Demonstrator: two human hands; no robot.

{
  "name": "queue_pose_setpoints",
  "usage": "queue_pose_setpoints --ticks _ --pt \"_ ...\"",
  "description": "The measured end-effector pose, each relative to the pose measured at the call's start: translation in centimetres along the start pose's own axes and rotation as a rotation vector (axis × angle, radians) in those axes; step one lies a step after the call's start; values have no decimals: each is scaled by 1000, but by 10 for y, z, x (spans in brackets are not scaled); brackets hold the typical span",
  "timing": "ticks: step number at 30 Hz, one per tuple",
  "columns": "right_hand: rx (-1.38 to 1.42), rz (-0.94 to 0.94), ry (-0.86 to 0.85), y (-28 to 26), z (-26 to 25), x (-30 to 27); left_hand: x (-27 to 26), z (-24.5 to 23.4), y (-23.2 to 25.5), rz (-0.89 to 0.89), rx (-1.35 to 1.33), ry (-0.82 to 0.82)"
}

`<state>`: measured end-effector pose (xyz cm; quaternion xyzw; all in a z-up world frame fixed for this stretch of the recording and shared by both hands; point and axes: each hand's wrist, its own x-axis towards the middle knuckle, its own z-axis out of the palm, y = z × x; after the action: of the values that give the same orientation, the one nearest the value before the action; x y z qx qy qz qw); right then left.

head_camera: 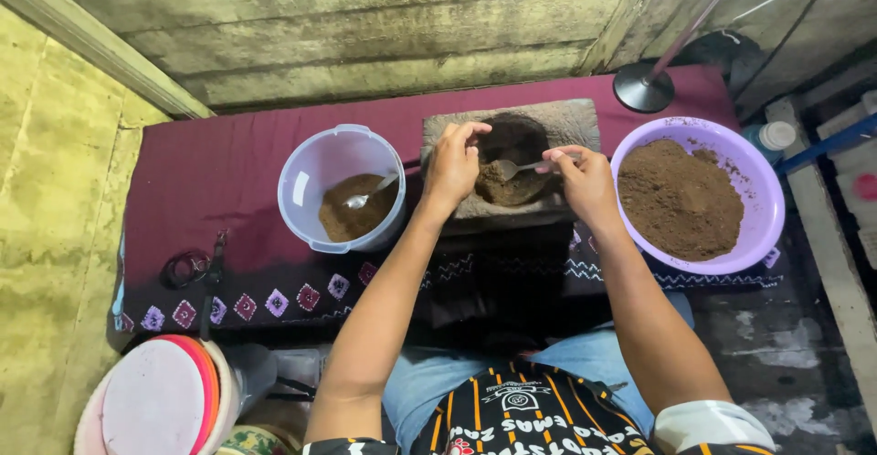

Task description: Grinding a brown powder in a stone mortar and mixing it in a bowl using a spoon.

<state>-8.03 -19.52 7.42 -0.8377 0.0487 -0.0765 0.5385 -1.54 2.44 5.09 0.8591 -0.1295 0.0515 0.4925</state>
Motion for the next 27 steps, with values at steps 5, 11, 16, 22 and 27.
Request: queue_pose_setpoints --ticks 5,11,16,22,27 --pt "92 31 62 6 -13 -1 4 14 6 -178 -134 40" --pt "236 54 128 10 -35 2 21 51 -21 -564 -612 -43" --pt "322 31 183 13 -59 -7 29 82 -14 -705 -1005 -195" --pt "251 54 294 25 -129 -24 46 155 24 -716 -1044 -395" --pt "111 85 508 74 -203 -49 52 211 102 -663 -960 -559"
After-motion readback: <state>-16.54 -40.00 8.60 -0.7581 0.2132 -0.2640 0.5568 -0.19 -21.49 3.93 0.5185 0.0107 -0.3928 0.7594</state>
